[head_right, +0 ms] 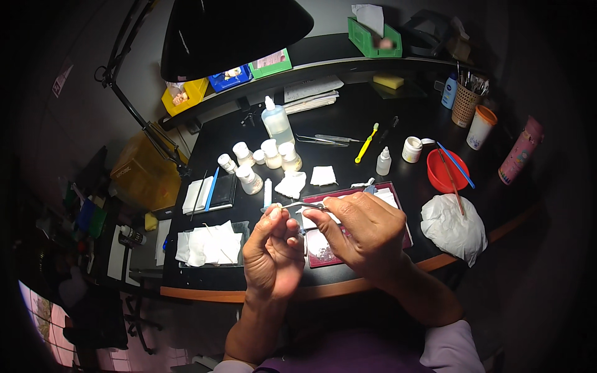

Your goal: The person applies material to a dental prosthetic using a brush, alternating between picking up paste from a palette and brushing it onto the surface of the prosthetic component.

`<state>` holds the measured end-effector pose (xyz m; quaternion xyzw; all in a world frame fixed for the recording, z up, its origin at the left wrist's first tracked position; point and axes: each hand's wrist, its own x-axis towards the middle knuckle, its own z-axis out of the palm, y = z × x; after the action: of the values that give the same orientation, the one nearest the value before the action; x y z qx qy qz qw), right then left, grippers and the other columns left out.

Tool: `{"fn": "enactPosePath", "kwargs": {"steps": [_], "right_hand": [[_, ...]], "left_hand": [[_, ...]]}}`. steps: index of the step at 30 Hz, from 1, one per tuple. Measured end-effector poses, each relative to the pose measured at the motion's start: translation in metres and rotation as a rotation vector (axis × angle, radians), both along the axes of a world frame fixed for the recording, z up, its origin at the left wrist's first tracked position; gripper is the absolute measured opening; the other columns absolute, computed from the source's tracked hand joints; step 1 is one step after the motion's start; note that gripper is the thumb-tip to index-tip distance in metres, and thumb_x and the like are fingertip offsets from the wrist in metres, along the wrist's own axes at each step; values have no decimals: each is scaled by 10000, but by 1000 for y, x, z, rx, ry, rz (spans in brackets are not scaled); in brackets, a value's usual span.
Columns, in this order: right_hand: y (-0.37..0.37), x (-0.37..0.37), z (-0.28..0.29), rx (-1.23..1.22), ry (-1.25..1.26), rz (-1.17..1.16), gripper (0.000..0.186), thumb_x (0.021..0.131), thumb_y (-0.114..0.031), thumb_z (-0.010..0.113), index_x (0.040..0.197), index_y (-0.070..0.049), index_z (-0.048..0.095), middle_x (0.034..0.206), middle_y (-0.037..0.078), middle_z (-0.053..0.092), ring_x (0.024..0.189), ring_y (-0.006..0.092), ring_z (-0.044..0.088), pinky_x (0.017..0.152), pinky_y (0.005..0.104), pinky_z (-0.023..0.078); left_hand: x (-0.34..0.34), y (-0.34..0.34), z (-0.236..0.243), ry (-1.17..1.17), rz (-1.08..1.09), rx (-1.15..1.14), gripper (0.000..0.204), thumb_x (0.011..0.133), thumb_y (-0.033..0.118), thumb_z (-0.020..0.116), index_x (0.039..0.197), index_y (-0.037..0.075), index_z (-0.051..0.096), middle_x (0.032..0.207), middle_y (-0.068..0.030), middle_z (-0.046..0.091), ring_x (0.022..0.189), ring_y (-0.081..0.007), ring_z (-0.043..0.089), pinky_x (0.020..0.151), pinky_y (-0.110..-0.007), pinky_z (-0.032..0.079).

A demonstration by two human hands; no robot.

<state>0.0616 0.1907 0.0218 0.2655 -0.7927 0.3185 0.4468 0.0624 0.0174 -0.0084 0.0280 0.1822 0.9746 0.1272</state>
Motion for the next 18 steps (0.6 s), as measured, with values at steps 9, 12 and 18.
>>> {"fn": "enactPosePath", "kwargs": {"steps": [9, 12, 18], "right_hand": [[1, 1, -1, 76, 31, -25, 254, 776, -78, 834, 965, 41, 712, 759, 130, 692, 631, 242, 694, 541, 333, 541], [4, 2, -4, 86, -31, -18, 242, 776, -42, 790, 983, 54, 709, 770, 146, 699, 642, 256, 704, 559, 333, 555], [1, 1, -4, 81, -8, -33, 238, 784, -54, 815, 972, 52, 713, 760, 139, 701, 635, 258, 703, 547, 332, 546]], "left_hand": [[-1, 0, -6, -28, 54, -55, 165, 965, 65, 659, 1126, 64, 697, 1023, -73, 758, 874, -164, 742, 674, -255, 557], [0, 2, -5, -24, 53, -67, 159, 962, 63, 664, 1117, 60, 698, 1020, -76, 757, 873, -168, 742, 672, -258, 557], [-3, 1, -6, -38, 64, -65, 143, 960, 58, 664, 1097, 56, 702, 1012, -83, 758, 875, -173, 744, 674, -259, 559]]}}
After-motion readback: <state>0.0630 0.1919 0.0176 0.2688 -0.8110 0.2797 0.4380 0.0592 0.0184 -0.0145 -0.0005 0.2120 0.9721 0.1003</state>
